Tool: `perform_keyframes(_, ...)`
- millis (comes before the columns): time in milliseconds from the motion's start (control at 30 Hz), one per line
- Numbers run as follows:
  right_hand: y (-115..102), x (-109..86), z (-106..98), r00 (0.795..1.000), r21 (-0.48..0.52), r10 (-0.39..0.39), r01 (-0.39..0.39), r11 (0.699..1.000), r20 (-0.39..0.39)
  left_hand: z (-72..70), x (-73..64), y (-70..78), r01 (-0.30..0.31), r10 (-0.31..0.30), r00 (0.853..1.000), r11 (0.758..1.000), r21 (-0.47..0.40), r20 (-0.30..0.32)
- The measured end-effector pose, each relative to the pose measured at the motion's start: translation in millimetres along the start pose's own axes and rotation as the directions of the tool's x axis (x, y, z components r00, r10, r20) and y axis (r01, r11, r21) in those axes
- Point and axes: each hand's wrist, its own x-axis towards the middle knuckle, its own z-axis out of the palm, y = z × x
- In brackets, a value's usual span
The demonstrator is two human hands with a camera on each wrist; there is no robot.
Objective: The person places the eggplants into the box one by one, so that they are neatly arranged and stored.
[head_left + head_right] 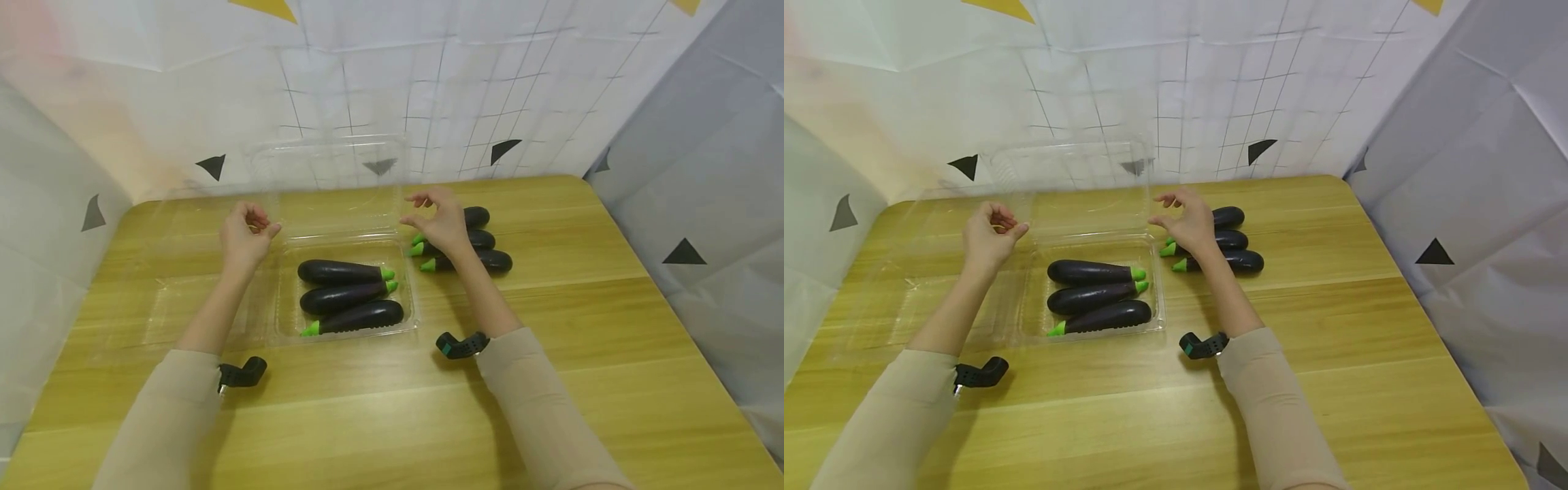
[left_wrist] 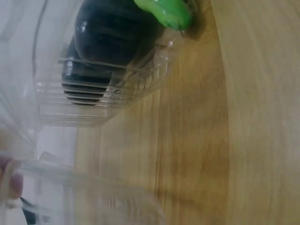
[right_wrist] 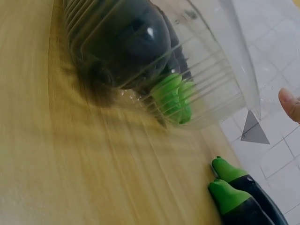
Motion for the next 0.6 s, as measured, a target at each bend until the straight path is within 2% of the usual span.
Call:
perform_keyframes(200,-7.4,5.1,-2.0,0.994,-0.034,-0.073,0.07,0.997,-0.085,-0.4,-0.3,0.1,-0.006,0.006,1.0,1.0,0.0,-0.011)
perform_keyframes(367,-13.4,9.7,-3.2,0.98,-0.036,-0.138,0.134,0.99,-0.146,-0.7,-1.8,1.8,-0.016,0.016,1.0,1.0,0.004,-0.011)
perform_keyframes(600,-17.4,11.0,-3.2,0.97,-0.053,-0.183,0.177,0.983,-0.158,-2.0,-3.4,3.3,-0.027,0.027,1.0,1.0,-0.002,-0.004)
